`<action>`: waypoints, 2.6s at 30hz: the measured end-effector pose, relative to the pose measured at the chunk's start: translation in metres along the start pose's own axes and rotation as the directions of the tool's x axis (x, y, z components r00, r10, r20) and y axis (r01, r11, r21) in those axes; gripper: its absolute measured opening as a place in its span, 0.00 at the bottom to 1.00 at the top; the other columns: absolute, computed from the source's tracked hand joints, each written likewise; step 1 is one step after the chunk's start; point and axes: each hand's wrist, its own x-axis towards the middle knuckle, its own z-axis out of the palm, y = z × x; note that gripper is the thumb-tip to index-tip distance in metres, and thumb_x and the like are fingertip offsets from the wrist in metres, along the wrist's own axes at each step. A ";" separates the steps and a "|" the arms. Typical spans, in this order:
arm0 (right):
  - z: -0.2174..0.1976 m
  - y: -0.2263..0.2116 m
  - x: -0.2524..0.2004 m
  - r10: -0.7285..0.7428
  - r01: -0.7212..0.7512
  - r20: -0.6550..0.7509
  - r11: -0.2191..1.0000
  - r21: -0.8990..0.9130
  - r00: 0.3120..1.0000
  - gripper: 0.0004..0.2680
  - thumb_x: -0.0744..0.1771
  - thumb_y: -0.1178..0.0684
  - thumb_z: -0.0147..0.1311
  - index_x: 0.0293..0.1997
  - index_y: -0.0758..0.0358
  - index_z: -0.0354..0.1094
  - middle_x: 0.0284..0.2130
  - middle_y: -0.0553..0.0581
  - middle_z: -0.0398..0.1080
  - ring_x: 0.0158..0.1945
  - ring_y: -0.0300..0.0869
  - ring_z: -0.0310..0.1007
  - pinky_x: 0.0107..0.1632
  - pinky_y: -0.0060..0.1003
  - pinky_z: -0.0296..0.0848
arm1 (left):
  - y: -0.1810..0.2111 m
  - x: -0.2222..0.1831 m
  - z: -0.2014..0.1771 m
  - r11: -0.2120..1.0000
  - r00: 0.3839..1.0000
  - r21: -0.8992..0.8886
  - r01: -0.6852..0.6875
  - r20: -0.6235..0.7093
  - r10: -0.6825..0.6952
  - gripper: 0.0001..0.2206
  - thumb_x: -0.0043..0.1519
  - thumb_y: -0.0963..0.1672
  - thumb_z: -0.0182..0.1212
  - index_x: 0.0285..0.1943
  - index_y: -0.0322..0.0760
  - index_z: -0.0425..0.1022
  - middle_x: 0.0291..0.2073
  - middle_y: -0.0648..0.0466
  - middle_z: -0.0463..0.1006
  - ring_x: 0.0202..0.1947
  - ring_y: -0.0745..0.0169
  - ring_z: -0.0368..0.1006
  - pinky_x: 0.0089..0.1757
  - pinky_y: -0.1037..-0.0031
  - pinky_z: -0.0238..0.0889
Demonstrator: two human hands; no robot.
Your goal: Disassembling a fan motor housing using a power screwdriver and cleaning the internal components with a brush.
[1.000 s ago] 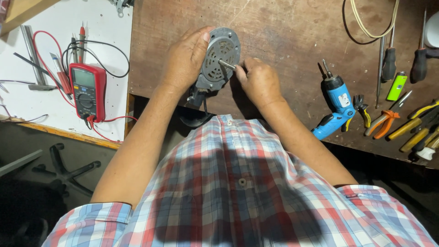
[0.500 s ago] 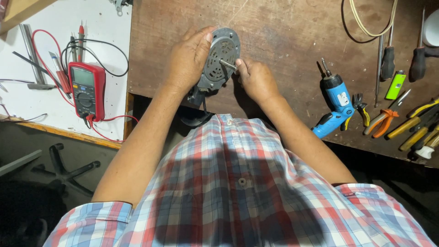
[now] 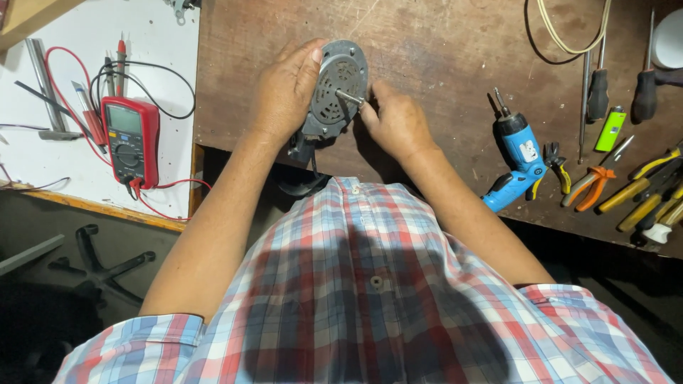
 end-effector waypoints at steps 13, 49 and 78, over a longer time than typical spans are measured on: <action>-0.095 0.082 -0.134 0.268 -0.288 -0.218 0.956 -0.060 0.938 0.12 0.75 0.42 0.63 0.51 0.60 0.70 0.46 0.67 0.79 0.51 0.67 0.78 0.49 0.63 0.71 | 0.002 -0.001 -0.009 0.998 0.999 -0.033 -0.045 0.014 0.045 0.33 0.84 0.60 0.37 0.79 0.43 0.82 0.74 0.34 0.81 0.77 0.26 0.72 0.65 0.45 0.70; -0.082 0.030 -0.182 0.260 -0.168 -0.200 0.906 0.389 0.945 0.24 0.67 0.45 0.75 0.73 0.56 0.77 0.48 0.50 0.87 0.50 0.35 0.79 0.57 0.39 0.78 | -0.005 0.000 -0.022 0.989 1.000 -0.148 -0.018 0.013 0.020 0.35 0.80 0.63 0.37 0.77 0.46 0.83 0.73 0.42 0.84 0.75 0.37 0.77 0.66 0.49 0.70; -0.079 0.031 -0.177 0.245 -0.155 -0.192 0.907 0.391 0.950 0.27 0.68 0.45 0.74 0.78 0.56 0.74 0.53 0.51 0.84 0.52 0.38 0.77 0.57 0.41 0.77 | -0.003 -0.004 -0.024 0.980 0.999 -0.196 -0.033 -0.003 0.033 0.34 0.81 0.63 0.38 0.75 0.46 0.85 0.68 0.46 0.88 0.71 0.43 0.81 0.64 0.54 0.73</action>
